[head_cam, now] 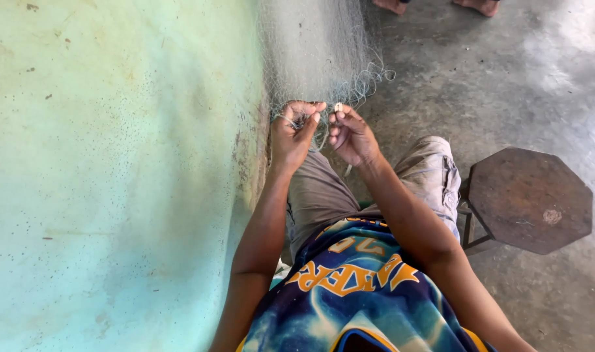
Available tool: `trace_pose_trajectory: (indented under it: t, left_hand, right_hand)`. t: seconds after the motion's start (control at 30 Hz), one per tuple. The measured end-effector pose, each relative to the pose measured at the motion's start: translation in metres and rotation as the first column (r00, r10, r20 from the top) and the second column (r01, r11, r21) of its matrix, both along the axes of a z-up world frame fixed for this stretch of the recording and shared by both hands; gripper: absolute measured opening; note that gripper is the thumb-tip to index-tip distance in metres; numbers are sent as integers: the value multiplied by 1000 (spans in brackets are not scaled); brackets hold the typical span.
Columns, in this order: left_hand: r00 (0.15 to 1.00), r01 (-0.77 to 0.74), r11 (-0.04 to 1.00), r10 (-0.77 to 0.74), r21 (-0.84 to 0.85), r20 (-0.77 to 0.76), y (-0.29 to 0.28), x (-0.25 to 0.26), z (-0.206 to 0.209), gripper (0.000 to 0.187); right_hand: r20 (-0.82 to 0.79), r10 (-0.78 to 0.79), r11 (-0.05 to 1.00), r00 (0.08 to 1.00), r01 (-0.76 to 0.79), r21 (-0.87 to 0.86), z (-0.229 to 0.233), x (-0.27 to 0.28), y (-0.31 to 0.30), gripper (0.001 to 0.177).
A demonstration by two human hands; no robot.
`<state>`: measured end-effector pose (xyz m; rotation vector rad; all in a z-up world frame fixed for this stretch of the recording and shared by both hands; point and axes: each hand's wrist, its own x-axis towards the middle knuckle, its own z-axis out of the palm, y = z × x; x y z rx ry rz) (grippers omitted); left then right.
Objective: Repairing a fine-mesh fishing net using a netting needle while seated on the floor.
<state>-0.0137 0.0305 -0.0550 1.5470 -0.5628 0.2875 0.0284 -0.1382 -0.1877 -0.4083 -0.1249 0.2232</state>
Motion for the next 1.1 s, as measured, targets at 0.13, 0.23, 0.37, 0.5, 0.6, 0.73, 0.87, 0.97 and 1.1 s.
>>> trace_pose_trajectory:
  t: [0.13,0.23,0.37,0.5,0.6,0.73,0.87,0.97,1.1]
  left_hand:
    - [999,-31,999,31,-41,-16,7,6,-22,9]
    - [999,-43,995,43,-88,-4,10,5,-30,9]
    - [998,-59,994,58,-91,-8,10,1,-30,9]
    - [993,-113,989,108,-93,-55,8,-3,-37,10]
    - [990,-114,984,100,-135,-104,5,-19,-17,10]
    - [987,-104,983,85,-150,-133,7,-14,-27,14]
    - [986,-150,979,137,-140,-100,1,-5,-44,11]
    - [988,-136,973,118,-189,-103,-2,0,-55,11]
    - [990,-112,964,88,-243,-106,-3,0,-54,11]
  right_hand:
    - [82,-54,968,995,72,-240,-3,-2,-3,12]
    - [69,-222,907,973,232,-350,6,-4,1,9]
    - [83,-411,867,908,418,-271,9,5,11,9]
    - [172,-450,827,876,482,-290,-5,8,30,13]
    - [251,-493,785,833,550,-285,4,2,37,14]
    - [312,-488,770,816,570,-286,10,-5,40,17]
    - [397,-467,736,791,596,-321,18,-12,38,18]
    - [425,-458,712,781,609,-351,30,-18,38,17]
    - [406,-455,708,792,599,-374,24,-17,34,16]
